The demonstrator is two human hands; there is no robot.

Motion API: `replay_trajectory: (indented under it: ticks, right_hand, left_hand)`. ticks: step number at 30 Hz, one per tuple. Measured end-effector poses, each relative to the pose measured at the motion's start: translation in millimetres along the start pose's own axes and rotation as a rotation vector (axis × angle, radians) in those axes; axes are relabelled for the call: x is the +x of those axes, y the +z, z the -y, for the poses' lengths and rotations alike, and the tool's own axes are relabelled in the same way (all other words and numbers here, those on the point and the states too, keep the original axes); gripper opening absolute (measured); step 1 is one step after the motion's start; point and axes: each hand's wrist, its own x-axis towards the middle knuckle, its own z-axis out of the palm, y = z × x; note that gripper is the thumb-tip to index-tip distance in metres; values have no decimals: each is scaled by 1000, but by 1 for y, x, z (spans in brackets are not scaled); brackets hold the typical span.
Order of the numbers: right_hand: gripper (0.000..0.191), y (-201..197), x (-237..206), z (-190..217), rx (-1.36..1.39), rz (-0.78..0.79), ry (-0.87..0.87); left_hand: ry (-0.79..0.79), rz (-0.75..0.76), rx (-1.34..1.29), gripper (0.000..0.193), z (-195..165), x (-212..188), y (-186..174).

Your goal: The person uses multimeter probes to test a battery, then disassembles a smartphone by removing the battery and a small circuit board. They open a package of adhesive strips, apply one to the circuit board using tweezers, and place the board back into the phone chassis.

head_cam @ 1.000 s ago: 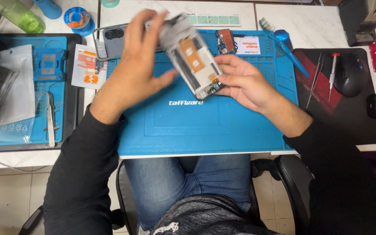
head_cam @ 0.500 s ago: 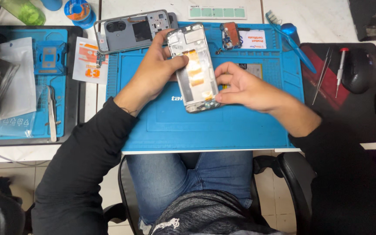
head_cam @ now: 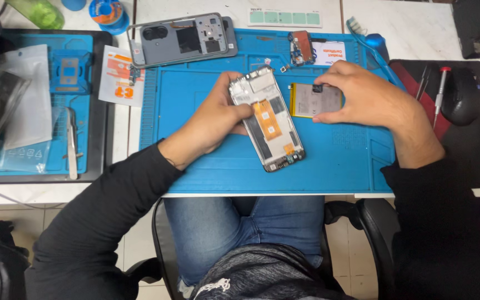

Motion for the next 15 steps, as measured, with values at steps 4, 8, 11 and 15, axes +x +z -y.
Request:
replay_trajectory:
  ticks: [4, 8, 11, 15]
  right_hand:
    - [82, -20, 4, 6, -108, -77, -59]
    - [85, -62, 21, 19, -69, -189, -104]
    - [75, -85, 58, 52, -56, -269, -293]
    - [69, -85, 122, 120, 49, -282, -448]
  left_hand:
    - [-15, 31, 95, 51, 6, 2, -5]
    - [-59, 56, 101, 49, 5, 7, -7]
    - [-99, 68, 106, 51, -1, 7, -6]
    - [-163, 101, 111, 43, -15, 5, -9]
